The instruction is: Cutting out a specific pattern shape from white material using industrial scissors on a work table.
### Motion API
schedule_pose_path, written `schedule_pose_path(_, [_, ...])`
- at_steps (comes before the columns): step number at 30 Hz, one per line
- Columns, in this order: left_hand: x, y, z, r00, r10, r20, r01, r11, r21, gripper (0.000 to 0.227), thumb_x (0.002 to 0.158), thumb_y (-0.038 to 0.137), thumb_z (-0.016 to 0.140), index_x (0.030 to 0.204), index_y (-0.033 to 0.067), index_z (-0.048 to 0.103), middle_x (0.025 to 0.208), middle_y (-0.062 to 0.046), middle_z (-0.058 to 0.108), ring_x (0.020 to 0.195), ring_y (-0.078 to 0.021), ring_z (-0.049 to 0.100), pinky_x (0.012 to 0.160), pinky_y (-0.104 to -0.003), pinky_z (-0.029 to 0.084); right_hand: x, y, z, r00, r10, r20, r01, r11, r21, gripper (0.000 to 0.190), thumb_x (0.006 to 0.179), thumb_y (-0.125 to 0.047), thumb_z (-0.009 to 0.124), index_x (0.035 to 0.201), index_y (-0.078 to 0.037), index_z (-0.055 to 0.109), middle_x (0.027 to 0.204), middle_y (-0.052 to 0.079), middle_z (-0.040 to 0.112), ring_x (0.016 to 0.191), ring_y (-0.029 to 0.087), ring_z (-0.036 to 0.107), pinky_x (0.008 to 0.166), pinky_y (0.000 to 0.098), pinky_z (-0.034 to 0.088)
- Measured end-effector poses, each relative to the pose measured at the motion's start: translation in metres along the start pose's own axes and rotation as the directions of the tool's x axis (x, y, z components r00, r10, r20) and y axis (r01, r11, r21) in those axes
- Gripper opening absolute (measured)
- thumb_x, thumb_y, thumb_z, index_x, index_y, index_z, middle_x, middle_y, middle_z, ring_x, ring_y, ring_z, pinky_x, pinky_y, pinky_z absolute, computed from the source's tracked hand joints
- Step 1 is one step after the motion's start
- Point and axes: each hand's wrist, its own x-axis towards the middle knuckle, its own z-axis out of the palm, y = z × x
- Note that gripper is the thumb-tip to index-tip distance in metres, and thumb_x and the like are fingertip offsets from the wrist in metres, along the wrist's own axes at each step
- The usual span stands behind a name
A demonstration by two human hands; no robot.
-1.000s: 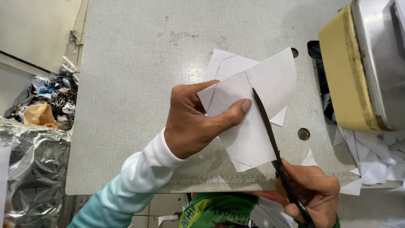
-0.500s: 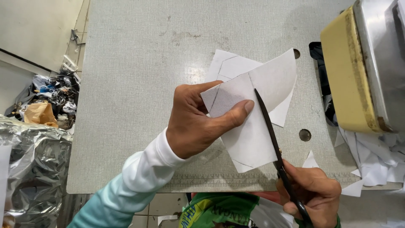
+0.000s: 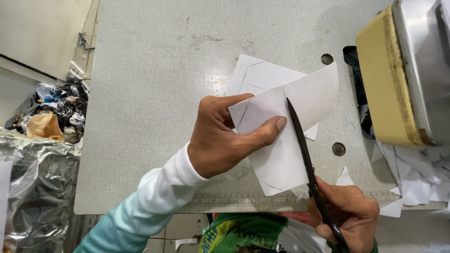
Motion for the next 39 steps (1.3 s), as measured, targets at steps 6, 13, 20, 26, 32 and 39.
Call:
schedule_pose_path(6, [0.0009,0.0009,-0.0011,1.0,0.002,0.01,-0.002,1.0,-0.017,0.026,0.091,0.015,0.073,0.07,0.0088,0.059,0.069,0.009,0.052,0.062,-0.0054,0.049,0.05,-0.023,0.039,-0.0024,0.0002,-0.0015,0.999,0.03,-0.017,-0.03,1.0,-0.006,0.075,0.074,-0.019,0.089,0.136,0.01,0.057,0.07,0.007,0.046,0.053,0.017,0.038,0.043,0.0293,0.033])
schedule_pose_path(13, [0.0001,-0.0002,0.0009,1.0,-0.008,0.01,0.009,0.999,-0.052,0.03,0.091,0.014,0.073,0.068,0.0104,0.054,0.066,0.009,0.047,0.059,-0.0051,0.044,0.049,-0.023,0.035,0.0018,-0.0032,0.0016,1.0,0.01,0.001,-0.01,0.998,-0.054,0.072,0.081,-0.035,0.088,0.134,0.005,0.06,0.065,0.004,0.055,0.049,0.014,0.049,0.04,0.0247,0.038])
schedule_pose_path(20, [-0.0023,-0.0009,0.004,1.0,-0.016,0.023,0.016,1.0,0.004,0.035,0.089,0.015,0.075,0.064,0.012,0.051,0.063,0.009,0.049,0.055,-0.0051,0.047,0.045,-0.023,0.035,-0.0002,-0.0034,0.0027,0.999,0.021,-0.039,-0.023,0.998,-0.052,0.074,0.08,-0.033,0.089,0.134,0.008,0.059,0.069,0.005,0.061,0.049,0.015,0.05,0.039,0.0265,0.041])
schedule_pose_path(26, [-0.0012,-0.0002,0.0025,1.0,-0.02,0.02,0.02,1.0,0.009,0.036,0.089,0.014,0.075,0.063,0.0129,0.05,0.061,0.009,0.048,0.053,-0.0045,0.045,0.044,-0.023,0.033,0.0006,-0.0004,0.0022,1.0,-0.006,-0.012,0.005,0.998,-0.057,0.075,0.076,-0.024,0.089,0.136,0.009,0.057,0.069,0.006,0.049,0.05,0.016,0.042,0.044,0.0289,0.036])
schedule_pose_path(32, [-0.0012,-0.0004,0.0029,0.999,-0.04,0.034,0.041,0.999,-0.009,0.038,0.089,0.015,0.074,0.062,0.0139,0.046,0.061,0.01,0.045,0.054,-0.004,0.042,0.045,-0.023,0.031,-0.002,-0.0024,0.0022,0.998,0.031,-0.048,-0.033,0.998,-0.051,0.075,0.076,-0.027,0.089,0.134,0.008,0.059,0.069,0.006,0.05,0.049,0.016,0.043,0.043,0.0293,0.036])
schedule_pose_path(39, [-0.0015,-0.002,0.0033,0.998,-0.039,0.051,0.038,0.999,0.023,0.04,0.089,0.013,0.075,0.062,0.0139,0.046,0.061,0.01,0.043,0.054,-0.0036,0.04,0.044,-0.023,0.029,-0.0014,-0.0014,0.0017,1.0,0.006,-0.028,-0.007,1.0,-0.028,0.074,0.079,-0.026,0.088,0.136,0.01,0.057,0.07,0.008,0.055,0.047,0.016,0.045,0.041,0.0292,0.039])
